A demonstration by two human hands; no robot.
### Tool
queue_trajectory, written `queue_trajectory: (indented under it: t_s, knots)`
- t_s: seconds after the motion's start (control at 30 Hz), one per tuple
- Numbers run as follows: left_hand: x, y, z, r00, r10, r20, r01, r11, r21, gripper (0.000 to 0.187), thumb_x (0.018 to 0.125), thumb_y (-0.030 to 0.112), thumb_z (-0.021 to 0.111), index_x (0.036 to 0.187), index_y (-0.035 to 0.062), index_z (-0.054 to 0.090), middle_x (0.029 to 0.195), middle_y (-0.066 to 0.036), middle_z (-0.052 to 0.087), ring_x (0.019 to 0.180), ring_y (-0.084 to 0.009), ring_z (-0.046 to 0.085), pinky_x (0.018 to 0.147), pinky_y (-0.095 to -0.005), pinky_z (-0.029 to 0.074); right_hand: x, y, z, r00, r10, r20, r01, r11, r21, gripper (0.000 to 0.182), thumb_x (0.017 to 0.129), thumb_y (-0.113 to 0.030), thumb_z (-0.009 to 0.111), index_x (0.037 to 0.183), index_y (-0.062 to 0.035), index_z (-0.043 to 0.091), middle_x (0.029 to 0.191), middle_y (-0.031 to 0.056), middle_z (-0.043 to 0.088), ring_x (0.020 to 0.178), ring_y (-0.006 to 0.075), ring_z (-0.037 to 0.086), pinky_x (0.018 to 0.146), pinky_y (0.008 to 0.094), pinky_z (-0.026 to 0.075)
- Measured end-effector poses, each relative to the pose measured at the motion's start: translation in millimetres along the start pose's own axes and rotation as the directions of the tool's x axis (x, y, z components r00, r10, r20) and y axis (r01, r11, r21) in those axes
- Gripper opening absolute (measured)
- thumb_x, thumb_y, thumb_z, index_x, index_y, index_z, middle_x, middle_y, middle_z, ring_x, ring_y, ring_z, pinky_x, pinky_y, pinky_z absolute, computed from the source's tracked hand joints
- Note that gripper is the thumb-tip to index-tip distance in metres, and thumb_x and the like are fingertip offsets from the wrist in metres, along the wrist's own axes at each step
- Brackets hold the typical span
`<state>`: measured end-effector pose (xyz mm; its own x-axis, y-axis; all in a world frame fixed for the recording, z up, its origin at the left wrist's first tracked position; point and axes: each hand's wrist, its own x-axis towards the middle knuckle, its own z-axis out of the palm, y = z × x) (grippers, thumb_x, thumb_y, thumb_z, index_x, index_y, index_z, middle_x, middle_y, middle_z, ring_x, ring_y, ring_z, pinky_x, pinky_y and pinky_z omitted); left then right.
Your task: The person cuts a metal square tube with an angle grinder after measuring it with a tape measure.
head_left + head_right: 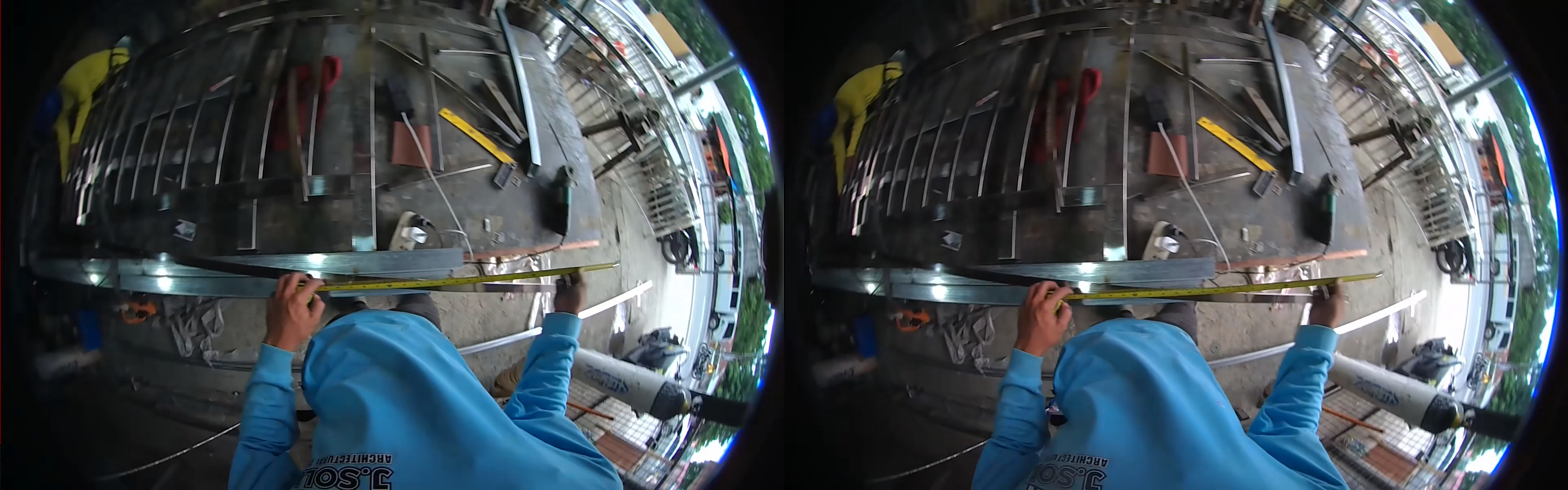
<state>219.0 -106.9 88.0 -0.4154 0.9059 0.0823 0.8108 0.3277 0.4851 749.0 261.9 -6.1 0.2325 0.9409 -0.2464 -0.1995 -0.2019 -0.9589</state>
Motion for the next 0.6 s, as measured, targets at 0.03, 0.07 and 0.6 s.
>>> queue_trajectory:
  t_s: [0.03, 0.07, 0.6]
  knots:
    - [-4, 5, -2, 1.0, -0.015, -0.011, 0.015, 1.0, 0.016, 0.023, 0.082, 0.016, 0.067, 0.104, 0.0119, 0.071, 0.103, -0.01, 0.061, 0.102, -0.0322, 0.059, 0.084, -0.0456, 0.051, -14, -31, 34, 0.99, -0.128, 0.061, 0.134, 0.987, -0.092, 0.017, 0.103, -0.023, 0.054, 0.102, -0.0086, 0.064, 0.083, 0.0015, 0.062, 0.069, 0.0119, 0.055, 0.057, 0.0264, 0.044]
    - [-7, 12, -3, 0.998, -0.06, 0.006, 0.061, 0.997, -0.053, 0.023, 0.085, 0.018, 0.067, 0.105, 0.0106, 0.071, 0.102, -0.011, 0.062, 0.1, -0.033, 0.059, 0.084, -0.0451, 0.051, -38, -63, 78, 0.962, -0.224, 0.154, 0.244, 0.961, -0.126, 0.014, 0.102, -0.02, 0.056, 0.1, -0.0081, 0.064, 0.077, 0.0006, 0.059, 0.059, 0.0096, 0.05, 0.053, 0.0237, 0.041]
    - [-177, -45, 40, 0.549, -0.824, -0.139, 0.701, 0.544, -0.461, 0.026, 0.093, 0.026, 0.064, 0.1, 0.0021, 0.072, 0.093, -0.021, 0.068, 0.086, -0.0386, 0.065, 0.076, -0.0462, 0.052, -237, 129, 537, 0.543, -0.046, 0.838, 0.605, 0.713, -0.353, 0.079, 0.089, -0.054, 0.07, 0.132, 0.0085, 0.049, 0.116, 0.0284, 0.064, 0.1, 0.0373, 0.067, 0.085, 0.0453, 0.054]
